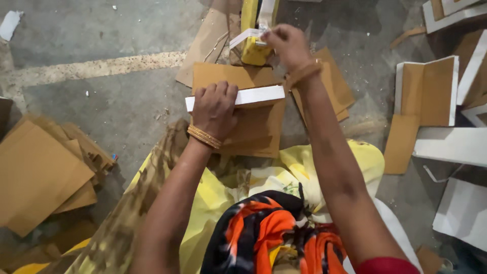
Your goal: The person assembles small cardboard boxes by folding flaps and securing them with adhesive tape. They repeatedly pick up flat cardboard pieces, fold them into box shapes, and apply tape to seal the edges.
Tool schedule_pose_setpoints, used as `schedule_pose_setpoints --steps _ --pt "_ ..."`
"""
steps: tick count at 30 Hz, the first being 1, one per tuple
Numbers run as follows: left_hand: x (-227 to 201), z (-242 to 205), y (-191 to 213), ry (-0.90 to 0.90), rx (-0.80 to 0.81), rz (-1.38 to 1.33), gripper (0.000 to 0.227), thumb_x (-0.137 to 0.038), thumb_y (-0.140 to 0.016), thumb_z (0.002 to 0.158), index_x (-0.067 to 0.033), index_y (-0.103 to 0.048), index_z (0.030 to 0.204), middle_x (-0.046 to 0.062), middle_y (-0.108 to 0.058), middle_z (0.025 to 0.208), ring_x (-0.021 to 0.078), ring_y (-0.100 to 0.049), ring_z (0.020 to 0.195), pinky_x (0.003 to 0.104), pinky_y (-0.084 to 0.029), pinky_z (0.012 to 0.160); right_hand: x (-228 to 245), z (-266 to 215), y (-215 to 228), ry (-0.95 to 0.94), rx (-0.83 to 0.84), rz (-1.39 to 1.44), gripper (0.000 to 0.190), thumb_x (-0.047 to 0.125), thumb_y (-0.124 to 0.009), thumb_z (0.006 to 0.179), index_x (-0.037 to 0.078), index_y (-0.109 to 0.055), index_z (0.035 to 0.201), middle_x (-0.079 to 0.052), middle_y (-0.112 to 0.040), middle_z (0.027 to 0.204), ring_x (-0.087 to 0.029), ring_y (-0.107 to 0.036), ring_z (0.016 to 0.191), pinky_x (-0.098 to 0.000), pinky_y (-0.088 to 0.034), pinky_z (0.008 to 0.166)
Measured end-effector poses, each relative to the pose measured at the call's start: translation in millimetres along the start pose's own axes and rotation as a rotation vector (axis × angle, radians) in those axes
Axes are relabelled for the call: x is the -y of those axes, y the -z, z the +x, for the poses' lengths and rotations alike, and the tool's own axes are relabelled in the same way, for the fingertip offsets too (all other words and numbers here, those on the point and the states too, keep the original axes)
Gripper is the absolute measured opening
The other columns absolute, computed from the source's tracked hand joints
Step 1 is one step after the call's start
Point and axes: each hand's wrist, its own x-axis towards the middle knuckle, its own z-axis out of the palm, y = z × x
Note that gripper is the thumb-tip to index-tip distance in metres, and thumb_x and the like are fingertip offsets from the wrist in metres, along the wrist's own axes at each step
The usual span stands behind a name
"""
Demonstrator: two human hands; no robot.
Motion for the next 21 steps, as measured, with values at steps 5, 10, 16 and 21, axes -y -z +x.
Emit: schedule_pose_setpoints --steps 5,10,16,21 --pt "3 -1 -5 -0.007 -0.01 0.007 0.042 -0.029 -0.079 0.069 -0.0119 -0.059 0.102 0.008 -0.061 0.096 0.0293 -0.06 0.092 0.045 -0.042 0.081 -14 -114 9 0.129 0.071 0.177 0.009 0.013 -0.067 0.099 0.004 -0.065 0.101 -0.001 -0.069 0.091 -0.008 -0.065 0.082 -0.0233 -0.055 0.075" --pt "4 7 -5 0.022 0.001 0.007 0.04 -0.026 -0.078 0.069 -0.0114 -0.059 0.1 0.009 -0.06 0.094 0.0298 -0.06 0.09 0.045 -0.042 0.079 -46 -162 -22 -0.102 0.095 0.315 0.009 0.009 -0.067 0.1 0.004 -0.066 0.108 0.001 -0.067 0.089 -0.006 -0.059 0.077 -0.0228 -0.048 0.068" --pt "5 7 -5 0.001 0.013 0.059 0.038 -0.018 -0.074 0.067 -0.0118 -0.06 0.102 0.008 -0.06 0.095 0.0281 -0.06 0.09 0.043 -0.043 0.08 -95 -130 -32 -0.118 0.016 0.383 0.012 0.012 -0.07 0.094 0.002 -0.067 0.099 -0.003 -0.071 0.083 -0.013 -0.063 0.065 -0.0278 -0.051 0.062" --pt "9 6 -7 -0.016 0.006 0.046 0.036 -0.016 -0.073 0.07 -0.0111 -0.06 0.103 0.008 -0.06 0.096 0.0278 -0.06 0.091 0.042 -0.043 0.081 -111 -111 -17 -0.006 -0.226 -0.373 0.028 0.02 -0.085 0.085 0.003 -0.067 0.098 -0.01 -0.071 0.083 -0.02 -0.067 0.076 -0.0337 -0.055 0.069"
